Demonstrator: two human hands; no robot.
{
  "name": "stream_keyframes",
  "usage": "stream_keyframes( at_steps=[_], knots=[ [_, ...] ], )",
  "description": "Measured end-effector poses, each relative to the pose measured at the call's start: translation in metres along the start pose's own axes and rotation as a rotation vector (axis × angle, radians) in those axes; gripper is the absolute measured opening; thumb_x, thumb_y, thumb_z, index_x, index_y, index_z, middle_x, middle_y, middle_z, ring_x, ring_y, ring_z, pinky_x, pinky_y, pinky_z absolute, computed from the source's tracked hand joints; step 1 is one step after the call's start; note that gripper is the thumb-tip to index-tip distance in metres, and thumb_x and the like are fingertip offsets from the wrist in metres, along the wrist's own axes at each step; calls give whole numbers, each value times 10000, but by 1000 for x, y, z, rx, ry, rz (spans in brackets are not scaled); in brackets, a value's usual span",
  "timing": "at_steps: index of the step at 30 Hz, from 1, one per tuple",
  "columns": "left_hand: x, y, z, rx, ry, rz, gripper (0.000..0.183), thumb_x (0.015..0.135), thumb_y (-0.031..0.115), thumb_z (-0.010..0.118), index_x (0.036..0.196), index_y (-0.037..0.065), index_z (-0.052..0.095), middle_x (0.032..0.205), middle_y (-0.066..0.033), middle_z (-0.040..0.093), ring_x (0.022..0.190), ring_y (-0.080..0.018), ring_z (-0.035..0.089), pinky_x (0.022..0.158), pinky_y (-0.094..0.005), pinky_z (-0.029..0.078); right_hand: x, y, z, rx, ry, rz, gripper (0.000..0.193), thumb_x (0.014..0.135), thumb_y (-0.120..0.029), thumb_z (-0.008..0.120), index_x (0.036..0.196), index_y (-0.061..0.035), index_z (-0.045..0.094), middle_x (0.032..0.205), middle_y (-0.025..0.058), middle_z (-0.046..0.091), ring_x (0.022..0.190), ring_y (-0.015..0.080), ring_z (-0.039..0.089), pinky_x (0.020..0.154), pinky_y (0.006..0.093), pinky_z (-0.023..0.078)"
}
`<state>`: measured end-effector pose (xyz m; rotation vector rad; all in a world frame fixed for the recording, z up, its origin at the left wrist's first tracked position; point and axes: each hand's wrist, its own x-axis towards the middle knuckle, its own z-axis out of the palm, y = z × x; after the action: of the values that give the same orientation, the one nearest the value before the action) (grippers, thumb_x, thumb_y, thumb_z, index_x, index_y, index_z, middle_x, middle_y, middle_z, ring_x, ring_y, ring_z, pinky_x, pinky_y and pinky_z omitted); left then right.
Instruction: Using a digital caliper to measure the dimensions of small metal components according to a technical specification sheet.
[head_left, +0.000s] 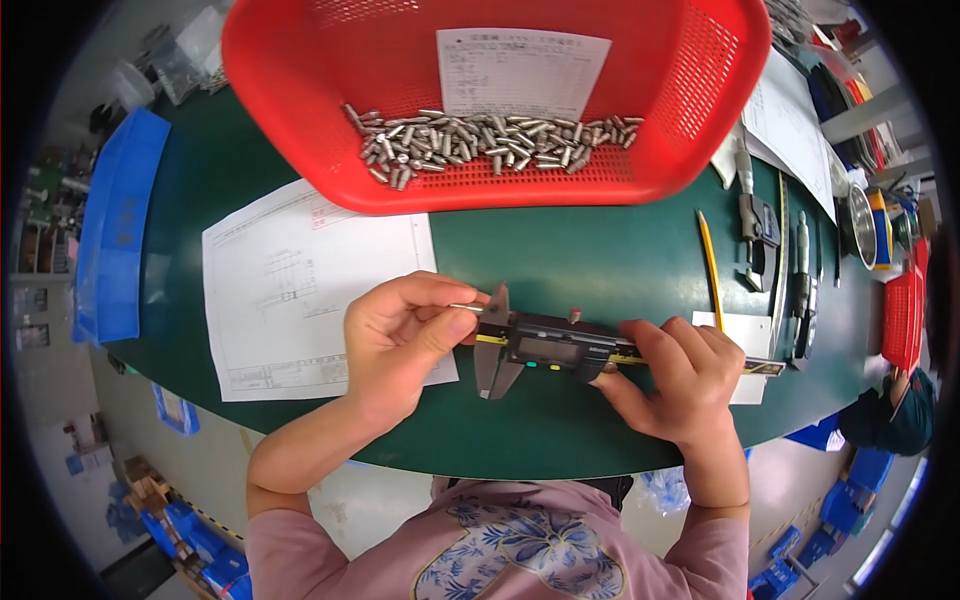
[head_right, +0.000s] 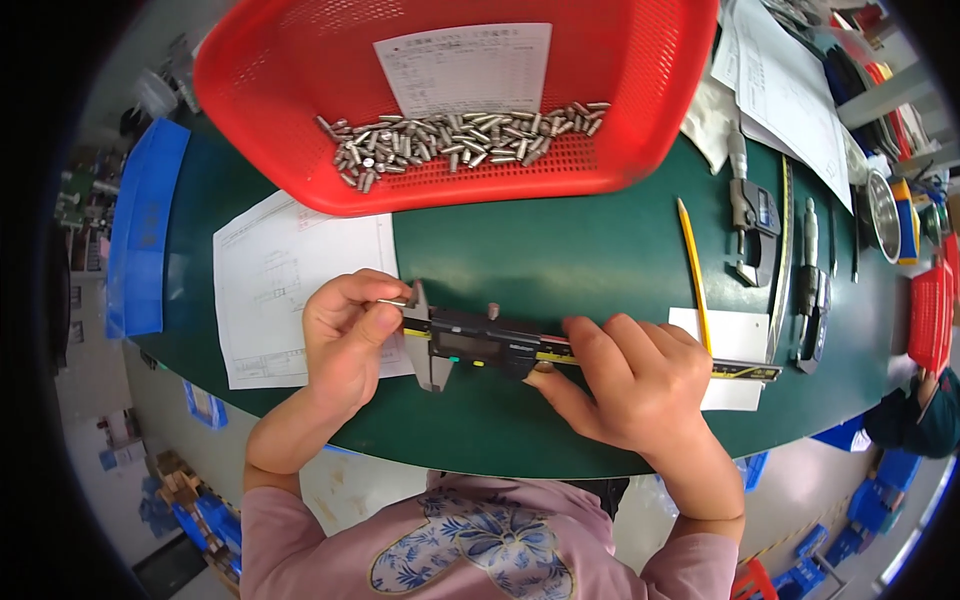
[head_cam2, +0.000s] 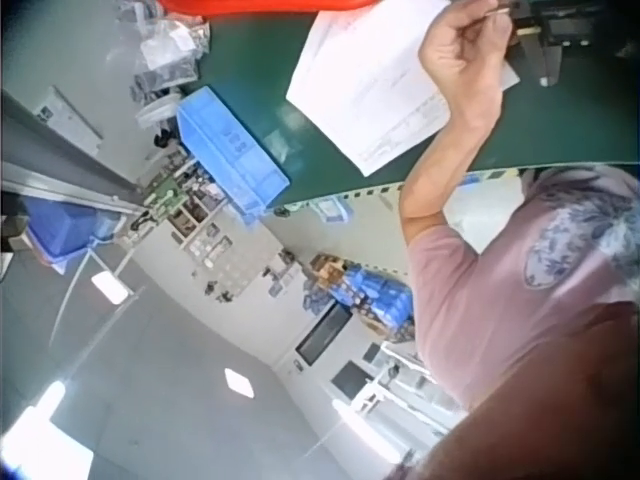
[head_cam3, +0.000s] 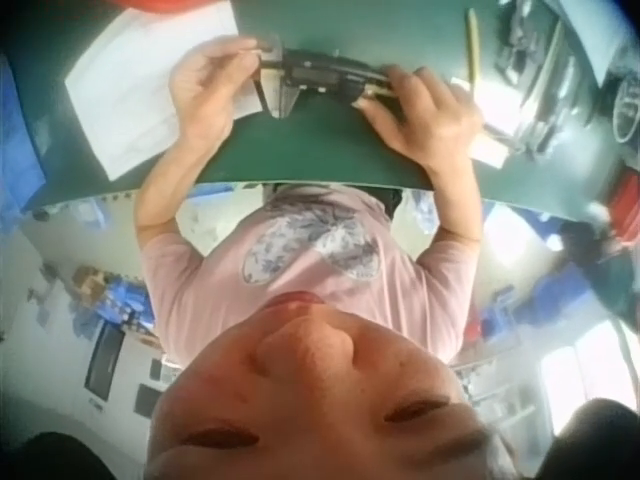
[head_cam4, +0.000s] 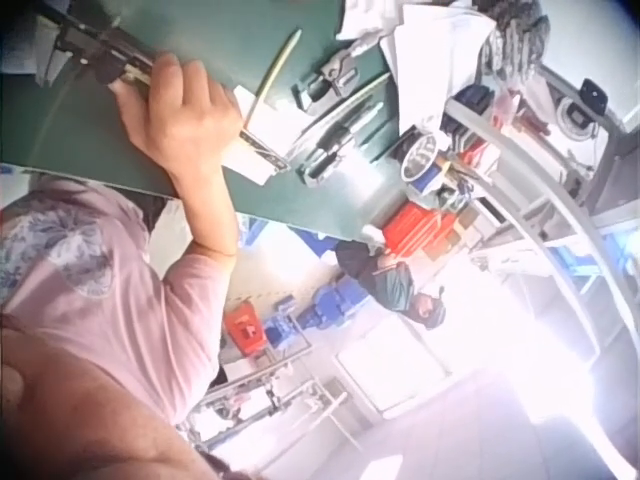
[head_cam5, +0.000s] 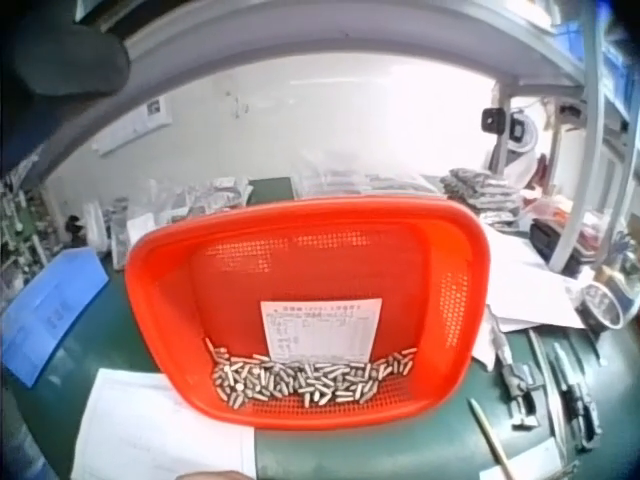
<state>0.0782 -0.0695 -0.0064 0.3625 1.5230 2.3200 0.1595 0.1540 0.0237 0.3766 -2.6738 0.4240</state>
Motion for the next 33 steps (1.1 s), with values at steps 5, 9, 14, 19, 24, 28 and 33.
stream_keyframes(
  at_steps=[5,9,14,19,24,28,33],
  knots=[
    [5,8,-2,142,21,13,175,796,-35,572,969,-22,586,929,-108,601,793,-131,589,647,-227,488,1,0,-1,-28,24,-4,345,591,-290,718,798,-42,595,548,11,441,400,157,442,362,276,321],
    [41,9,-23,848,95,400,224,766,-36,580,985,8,598,886,-76,596,760,-143,588,622,-238,464,0,2,2,1,57,36,343,576,-265,725,806,-43,598,542,11,437,396,160,433,359,276,315],
    [81,19,-26,1612,169,630,173,739,10,605,912,24,614,833,-67,568,735,-178,572,621,-257,459,1,2,3,15,56,51,347,562,-261,733,804,-49,601,542,12,443,390,163,429,358,276,311],
    [107,8,-16,1610,98,774,138,693,34,638,827,65,641,789,-18,550,723,-196,549,581,-297,455,-1,-1,-1,32,26,96,326,537,-205,725,804,-58,609,550,29,464,420,193,467,391,290,351],
    [119,2,-16,1698,40,858,87,670,16,611,745,60,609,740,-26,510,696,-197,527,523,-302,451,-1,1,0,30,80,46,339,560,-265,736,787,-53,600,541,14,443,382,161,428,352,276,311],
    [110,7,-16,1494,38,752,91,739,1,596,821,38,582,849,-35,580,748,-159,561,633,-257,460,-1,3,-1,29,108,48,351,558,-279,744,781,-55,592,535,13,448,383,160,434,353,274,317],
    [53,7,2,504,-22,89,22,826,24,520,811,13,532,850,-40,560,812,-117,543,663,-237,457,-4,10,-1,19,138,70,388,547,-320,757,776,-60,581,534,14,447,383,160,435,357,275,323]
  ],
)
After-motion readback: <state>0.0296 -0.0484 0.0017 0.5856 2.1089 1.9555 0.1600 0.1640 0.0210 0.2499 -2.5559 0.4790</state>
